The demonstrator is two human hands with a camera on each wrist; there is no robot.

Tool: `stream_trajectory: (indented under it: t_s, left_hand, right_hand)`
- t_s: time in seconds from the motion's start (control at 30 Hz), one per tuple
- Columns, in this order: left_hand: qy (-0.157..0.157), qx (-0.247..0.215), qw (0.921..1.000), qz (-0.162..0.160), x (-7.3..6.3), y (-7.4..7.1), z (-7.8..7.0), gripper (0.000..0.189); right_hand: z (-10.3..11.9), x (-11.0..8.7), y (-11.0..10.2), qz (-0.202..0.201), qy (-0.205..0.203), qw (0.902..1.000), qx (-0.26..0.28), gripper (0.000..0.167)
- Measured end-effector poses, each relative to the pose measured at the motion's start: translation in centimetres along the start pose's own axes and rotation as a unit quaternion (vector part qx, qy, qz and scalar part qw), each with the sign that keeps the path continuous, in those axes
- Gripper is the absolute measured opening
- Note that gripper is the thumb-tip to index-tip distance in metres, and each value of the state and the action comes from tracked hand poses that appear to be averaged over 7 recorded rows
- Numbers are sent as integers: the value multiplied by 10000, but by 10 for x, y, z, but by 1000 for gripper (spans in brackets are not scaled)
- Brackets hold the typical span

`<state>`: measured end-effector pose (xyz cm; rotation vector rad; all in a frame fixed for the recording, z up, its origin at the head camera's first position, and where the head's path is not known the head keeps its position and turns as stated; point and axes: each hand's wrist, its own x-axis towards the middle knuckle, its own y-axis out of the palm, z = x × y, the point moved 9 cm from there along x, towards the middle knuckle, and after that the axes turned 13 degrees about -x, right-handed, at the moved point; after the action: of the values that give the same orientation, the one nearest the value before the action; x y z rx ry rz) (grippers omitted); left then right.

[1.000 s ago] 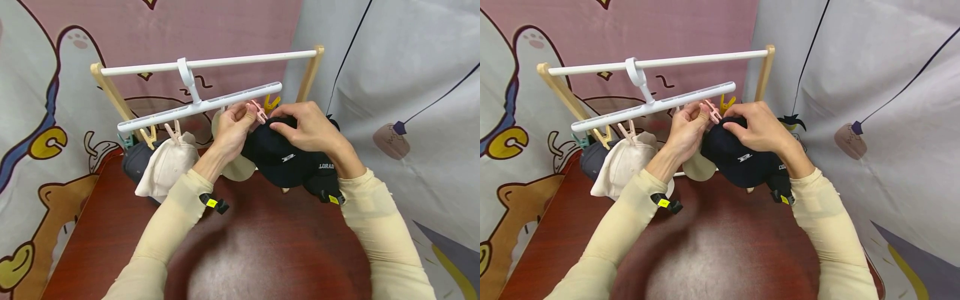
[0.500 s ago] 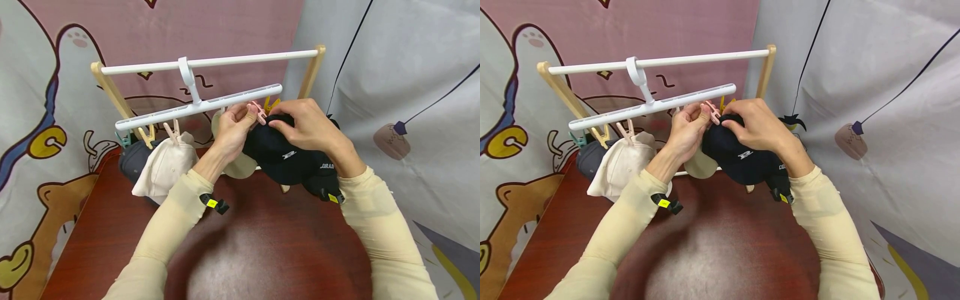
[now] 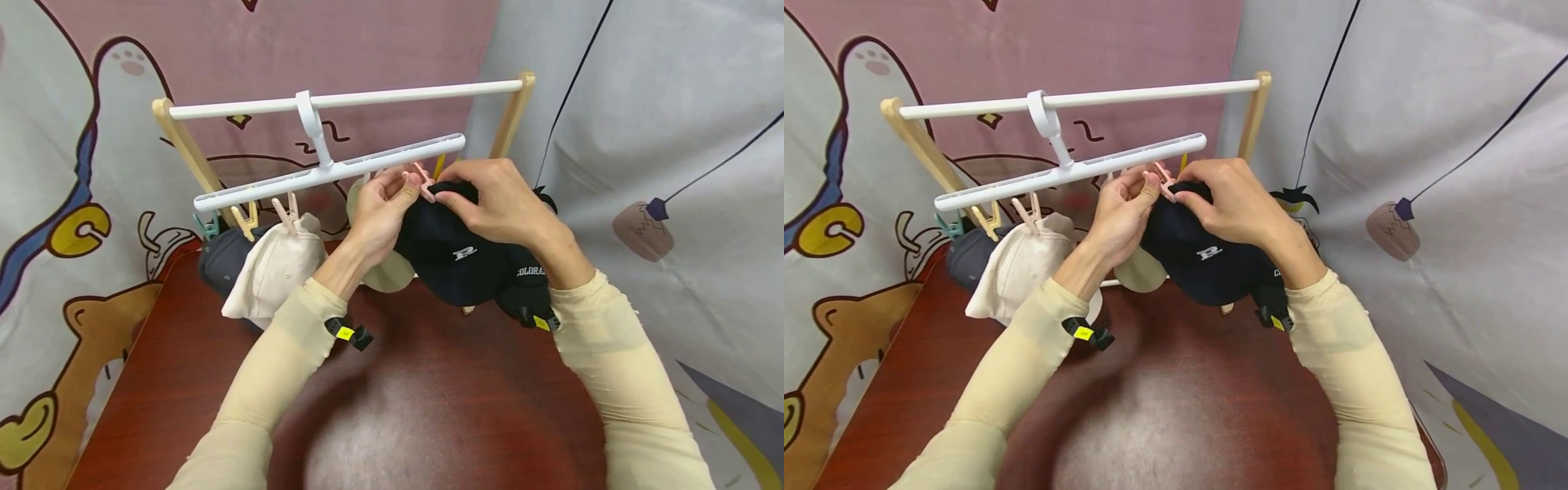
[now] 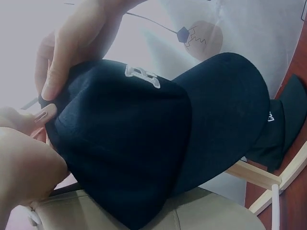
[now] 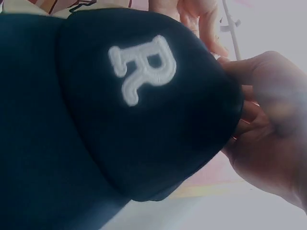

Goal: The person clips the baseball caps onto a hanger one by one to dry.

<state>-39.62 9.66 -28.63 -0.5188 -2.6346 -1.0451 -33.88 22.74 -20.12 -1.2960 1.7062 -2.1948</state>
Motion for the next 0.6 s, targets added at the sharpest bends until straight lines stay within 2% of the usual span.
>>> stream_trajectory:
  t_s: [0.23,0.37,0.47,0.6]
  left_hand:
    - [48,296,9994,192,1,-1,-3,41]
    - [146,641,9975,263,0,0,-7,41]
    - [376,1035,9934,311,-1,-1,-11,33]
    - [776,1549,9840,414,-3,-2,-17,26]
  right_hand:
    - [-4,-1,3,-96,140,9998,126,16]
    - [-8,-4,5,-94,279,9995,83,22]
    - [-10,-8,8,-81,376,9992,132,25]
    - [-12,-12,13,-68,419,9987,298,29]
